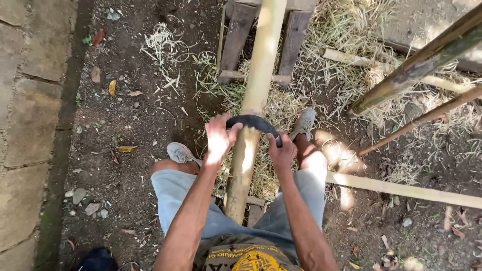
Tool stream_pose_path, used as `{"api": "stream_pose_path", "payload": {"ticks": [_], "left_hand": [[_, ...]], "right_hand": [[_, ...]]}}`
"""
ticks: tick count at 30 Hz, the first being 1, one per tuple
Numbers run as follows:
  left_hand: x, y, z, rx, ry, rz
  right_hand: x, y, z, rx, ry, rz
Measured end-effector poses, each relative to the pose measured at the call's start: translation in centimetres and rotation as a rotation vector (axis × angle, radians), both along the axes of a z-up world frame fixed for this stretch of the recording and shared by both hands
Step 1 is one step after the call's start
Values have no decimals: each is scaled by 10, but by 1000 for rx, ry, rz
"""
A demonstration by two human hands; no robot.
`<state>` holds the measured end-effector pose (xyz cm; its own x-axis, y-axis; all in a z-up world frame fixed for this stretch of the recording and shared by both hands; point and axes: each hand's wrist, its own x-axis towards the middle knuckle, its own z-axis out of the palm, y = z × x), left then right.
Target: Shaving and smoothing a bamboo stalk using a curved blade.
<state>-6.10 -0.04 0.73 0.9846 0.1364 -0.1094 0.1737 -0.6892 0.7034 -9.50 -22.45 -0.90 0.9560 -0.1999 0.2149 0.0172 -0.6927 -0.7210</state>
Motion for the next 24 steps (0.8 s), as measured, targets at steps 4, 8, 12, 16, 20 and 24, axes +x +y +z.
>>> {"api": "stream_pose_path", "payload": {"ticks": [4,8,12,16,20,24], "left_hand": [[20,-5,8,52,-118,-17],[24,-11,1,53,-558,-3],[-17,-6,-22,90,-367,-5],[-2,-14,-30,145,-286,-6],[21,-32,16,185,-380,18],[43,-34,45,19,69,-40]], "right_hand": [[26,-13,-3,-36,225,-17],[40,-16,-8,-21,92,54],[-5,-6,-13,-15,63,21],[8,-14,-12,97,2,1],[43,-22,7,16,74,196],[66,-15,10,145,121,291]]}}
